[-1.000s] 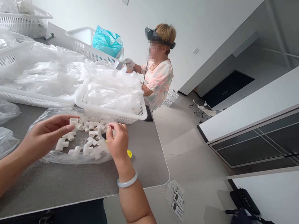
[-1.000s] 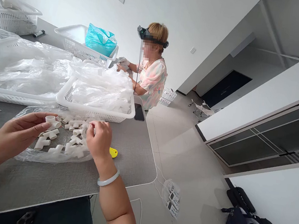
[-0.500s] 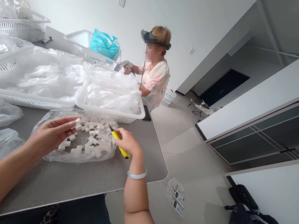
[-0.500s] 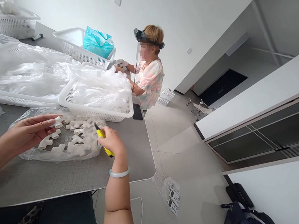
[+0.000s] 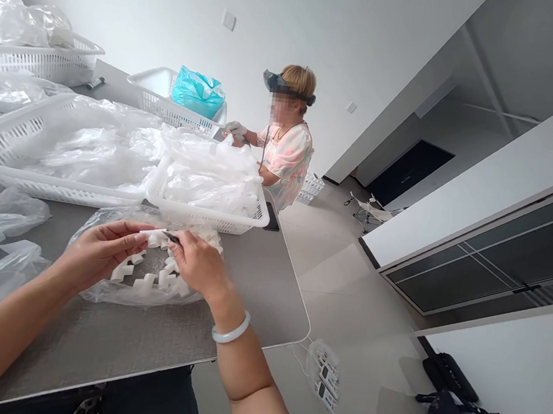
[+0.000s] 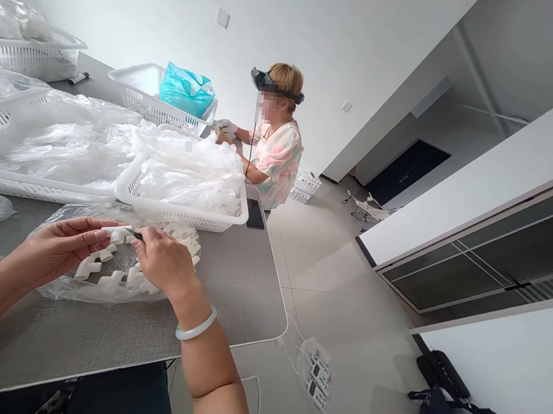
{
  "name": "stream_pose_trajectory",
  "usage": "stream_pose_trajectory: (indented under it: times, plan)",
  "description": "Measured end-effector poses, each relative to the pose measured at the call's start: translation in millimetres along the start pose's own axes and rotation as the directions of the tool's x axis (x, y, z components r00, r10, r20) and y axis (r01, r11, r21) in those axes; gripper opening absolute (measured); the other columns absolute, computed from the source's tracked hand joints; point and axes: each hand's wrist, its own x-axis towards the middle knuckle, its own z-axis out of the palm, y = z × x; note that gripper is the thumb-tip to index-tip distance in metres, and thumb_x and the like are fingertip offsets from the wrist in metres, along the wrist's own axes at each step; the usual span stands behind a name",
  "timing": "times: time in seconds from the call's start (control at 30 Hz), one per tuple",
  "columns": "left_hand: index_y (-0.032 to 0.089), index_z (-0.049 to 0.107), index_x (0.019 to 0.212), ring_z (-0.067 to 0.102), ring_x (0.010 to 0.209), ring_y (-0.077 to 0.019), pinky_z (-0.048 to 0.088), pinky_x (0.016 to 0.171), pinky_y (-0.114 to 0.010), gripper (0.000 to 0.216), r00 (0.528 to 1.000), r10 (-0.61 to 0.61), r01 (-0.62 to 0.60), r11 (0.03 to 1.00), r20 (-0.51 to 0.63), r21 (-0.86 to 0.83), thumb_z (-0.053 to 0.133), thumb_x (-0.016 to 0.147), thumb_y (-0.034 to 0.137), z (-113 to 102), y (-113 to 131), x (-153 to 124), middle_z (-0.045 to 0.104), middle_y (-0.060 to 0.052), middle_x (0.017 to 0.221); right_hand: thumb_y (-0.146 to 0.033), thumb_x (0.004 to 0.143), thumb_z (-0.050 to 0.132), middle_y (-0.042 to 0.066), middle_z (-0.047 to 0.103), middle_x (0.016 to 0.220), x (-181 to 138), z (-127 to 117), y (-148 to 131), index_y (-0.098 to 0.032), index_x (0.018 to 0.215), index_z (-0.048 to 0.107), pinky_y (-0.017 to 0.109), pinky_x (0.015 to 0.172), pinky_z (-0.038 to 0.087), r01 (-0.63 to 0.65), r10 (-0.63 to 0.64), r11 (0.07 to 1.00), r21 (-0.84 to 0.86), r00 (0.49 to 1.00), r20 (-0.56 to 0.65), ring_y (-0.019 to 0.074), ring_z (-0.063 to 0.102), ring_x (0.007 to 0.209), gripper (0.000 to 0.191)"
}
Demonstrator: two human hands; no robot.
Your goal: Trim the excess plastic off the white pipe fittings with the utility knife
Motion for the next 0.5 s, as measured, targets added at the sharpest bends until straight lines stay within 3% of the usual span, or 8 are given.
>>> stream_pose_trajectory:
  times: [0.17,0.3,0.5]
  plan:
    - [0.027,0.087,0.099,0.072,0.062,-0.0221,0.063,0.055,-0.032,0.029,1.000,0.013,-0.014,0.999,0.028,0.033,0.081,0.083,0.051,3,1,-5,0.084,-0.010,0.100,-0.048,0.115,0.040,0.009,0.077,0.104,0,16,-8,-0.018,0.111,0.065,0.025,0.060,0.046,-0.032,0.034,0.993,-0.117,0.999,0.012,0.0200,0.072,0.089,0.039]
    - [0.029,0.087,0.103,0.071,0.066,-0.0220,0.063,0.056,-0.034,0.033,1.000,-0.005,0.005,1.000,0.016,0.014,0.087,0.077,0.049,8,9,-9,0.081,-0.010,0.120,-0.065,0.111,0.038,0.006,0.072,0.087,1,25,-4,-0.018,0.099,0.066,0.022,0.052,0.036,-0.021,0.014,0.995,-0.102,0.997,-0.077,0.0157,0.068,0.074,0.056]
    - [0.031,0.086,0.098,0.075,0.074,-0.0283,0.064,0.061,-0.042,0.031,0.999,0.035,-0.035,0.996,-0.004,0.079,0.089,0.075,0.052,12,14,-15,0.083,-0.009,0.115,-0.070,0.106,0.048,0.004,0.069,0.079,-1,32,0,-0.019,0.094,0.069,0.022,0.054,0.041,-0.012,-0.001,0.996,-0.083,0.988,-0.155,0.0158,0.068,0.072,0.055]
